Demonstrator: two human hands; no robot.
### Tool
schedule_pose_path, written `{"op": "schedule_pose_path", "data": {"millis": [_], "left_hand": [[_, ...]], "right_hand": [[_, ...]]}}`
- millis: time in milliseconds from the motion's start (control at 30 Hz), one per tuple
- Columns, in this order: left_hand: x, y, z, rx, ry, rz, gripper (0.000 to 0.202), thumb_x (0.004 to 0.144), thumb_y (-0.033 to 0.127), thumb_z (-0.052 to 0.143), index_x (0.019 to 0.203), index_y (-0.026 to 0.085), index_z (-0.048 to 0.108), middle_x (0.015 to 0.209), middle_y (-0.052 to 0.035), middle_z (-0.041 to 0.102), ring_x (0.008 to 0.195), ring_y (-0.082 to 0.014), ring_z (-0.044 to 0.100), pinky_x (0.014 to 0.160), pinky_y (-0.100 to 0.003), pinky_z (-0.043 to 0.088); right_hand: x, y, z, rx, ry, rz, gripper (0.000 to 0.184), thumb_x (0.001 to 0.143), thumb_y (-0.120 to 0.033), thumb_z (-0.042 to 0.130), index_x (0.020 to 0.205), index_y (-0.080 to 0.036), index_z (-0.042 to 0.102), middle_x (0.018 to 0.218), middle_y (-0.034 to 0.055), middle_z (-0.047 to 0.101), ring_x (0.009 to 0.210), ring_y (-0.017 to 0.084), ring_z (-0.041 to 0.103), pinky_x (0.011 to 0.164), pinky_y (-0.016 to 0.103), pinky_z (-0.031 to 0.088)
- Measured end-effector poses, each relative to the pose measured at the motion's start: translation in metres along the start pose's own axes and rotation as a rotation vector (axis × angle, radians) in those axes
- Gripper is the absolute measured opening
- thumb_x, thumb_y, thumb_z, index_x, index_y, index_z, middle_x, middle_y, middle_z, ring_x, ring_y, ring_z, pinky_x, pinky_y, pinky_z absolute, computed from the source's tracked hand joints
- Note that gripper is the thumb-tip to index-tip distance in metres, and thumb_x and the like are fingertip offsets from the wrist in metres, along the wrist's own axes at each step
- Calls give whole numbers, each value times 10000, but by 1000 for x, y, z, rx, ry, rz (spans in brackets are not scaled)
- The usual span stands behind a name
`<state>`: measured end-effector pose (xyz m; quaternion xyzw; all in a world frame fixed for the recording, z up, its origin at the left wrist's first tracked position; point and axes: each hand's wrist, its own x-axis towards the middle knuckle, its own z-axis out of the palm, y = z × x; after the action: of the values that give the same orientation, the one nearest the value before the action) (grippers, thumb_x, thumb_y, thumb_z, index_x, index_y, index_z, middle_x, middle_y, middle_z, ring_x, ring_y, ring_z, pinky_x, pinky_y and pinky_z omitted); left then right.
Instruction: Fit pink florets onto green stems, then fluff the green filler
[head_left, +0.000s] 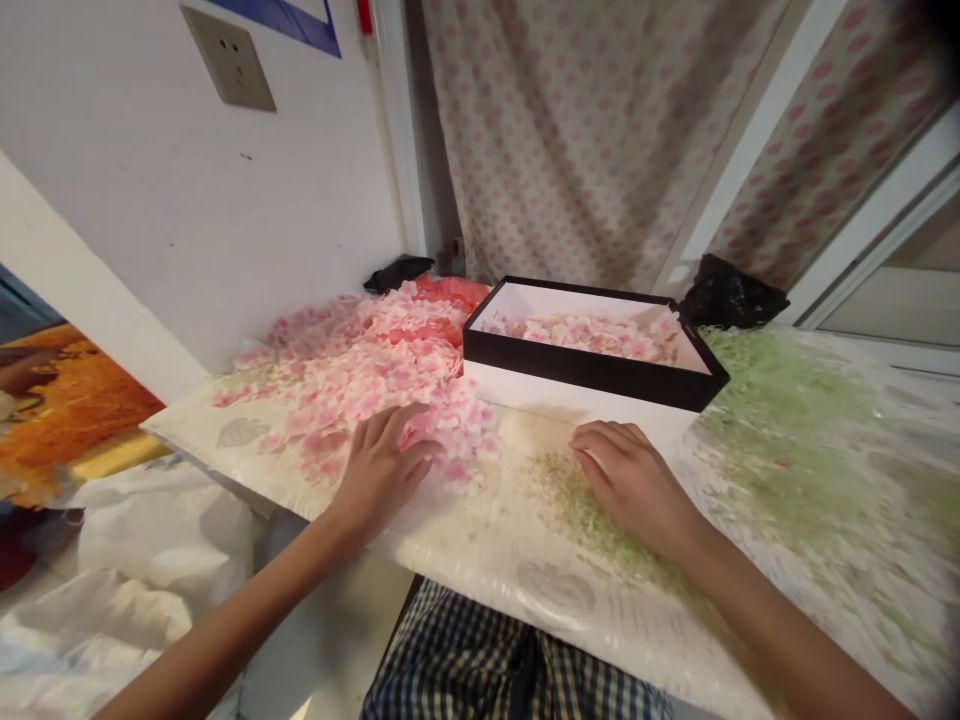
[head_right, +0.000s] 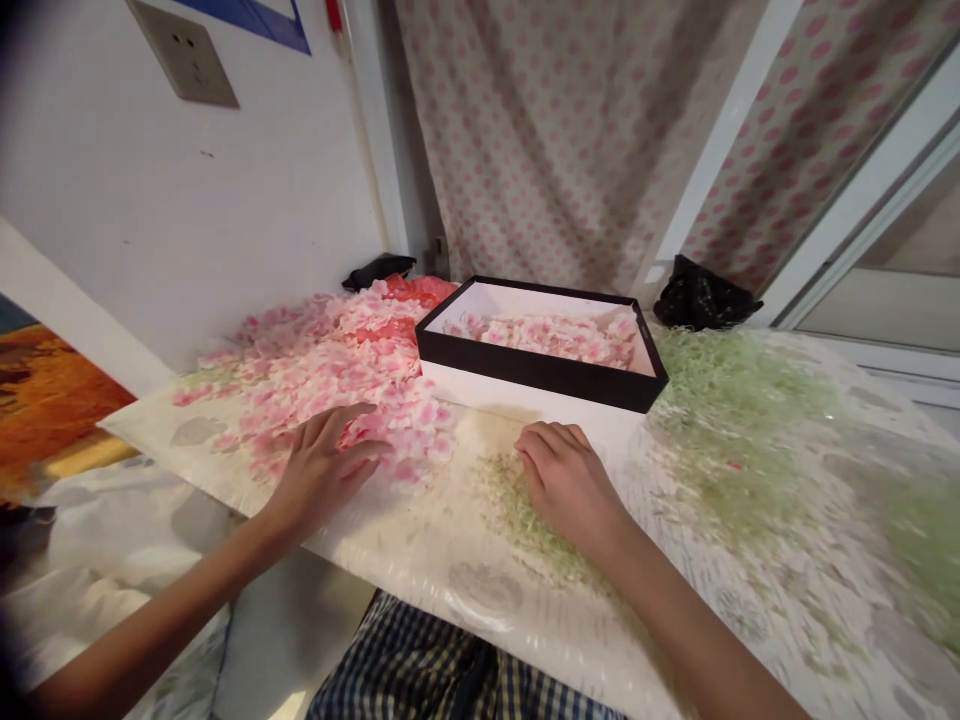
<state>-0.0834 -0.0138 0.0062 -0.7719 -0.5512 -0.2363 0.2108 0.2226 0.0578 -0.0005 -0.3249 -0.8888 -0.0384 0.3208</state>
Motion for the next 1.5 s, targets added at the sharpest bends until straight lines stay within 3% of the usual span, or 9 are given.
{"op": "schedule_pose_path", "data": {"millis": [133,200,300,367,500,600,733,933,1500], "left_hand": [[18,8,-1,-508,118,-250,121,859,227,566,835,201,682,1020,-90,640,996,-258,574,887,-418,435],[29,13,-5,-723,94,-371,133,844,299,580,833,191,656,892,-59,651,889,-217,598,825,-361,453],[44,24,-8,-827,25,-442,206,857,366,554,787,184,619,760,-22,626,745,-174,586,702,-302,461],[50,36,-6,-904,-21,-471,246,867,379,523,739,178,586,699,-7,596,687,-159,583,660,-283,477],[50,65,6,-1050,-72,-526,229,875,371,482,748,183,513,662,23,536,611,-131,585,593,-248,511],[42,85,14,-1113,-124,-518,241,889,363,467,722,189,465,649,39,469,589,-114,550,546,-219,493],[32,97,21,-1134,-205,-403,255,878,339,490,681,180,461,614,47,421,562,-97,469,528,-206,393],[30,98,24,-1117,-225,-331,298,900,321,432,642,192,355,588,50,335,561,-103,375,534,-235,283],[30,98,20,-1123,-332,-244,293,929,307,413,663,187,395,598,50,360,564,-107,366,547,-248,264]], "right_hand": [[0,-4,4,6,61,-33,145,893,-62,496,867,-146,611,934,99,682,876,250,642,789,407,467],[0,-4,5,12,108,-45,138,887,-62,510,880,-140,624,958,117,674,897,261,637,793,418,469],[1,-7,4,89,161,-20,142,888,-74,522,896,-142,647,1002,136,657,927,267,624,807,436,472],[3,-10,2,251,159,33,152,893,-91,530,889,-163,664,1015,123,644,943,250,621,816,425,479],[4,-23,-5,793,64,170,83,854,-177,652,845,-237,709,1088,70,611,1040,210,612,876,375,491],[4,-32,-8,1033,53,229,91,815,-202,707,839,-284,737,1181,46,582,1107,196,587,932,367,475],[5,-39,-2,1078,46,274,89,802,-194,705,833,-272,734,1133,40,627,1117,180,587,980,366,445],[5,-36,7,1094,51,398,35,782,-206,672,750,-206,658,806,23,674,781,147,643,732,305,520],[3,-39,10,1098,45,365,94,778,-199,643,716,-204,572,786,6,609,769,138,587,706,284,471]]}}
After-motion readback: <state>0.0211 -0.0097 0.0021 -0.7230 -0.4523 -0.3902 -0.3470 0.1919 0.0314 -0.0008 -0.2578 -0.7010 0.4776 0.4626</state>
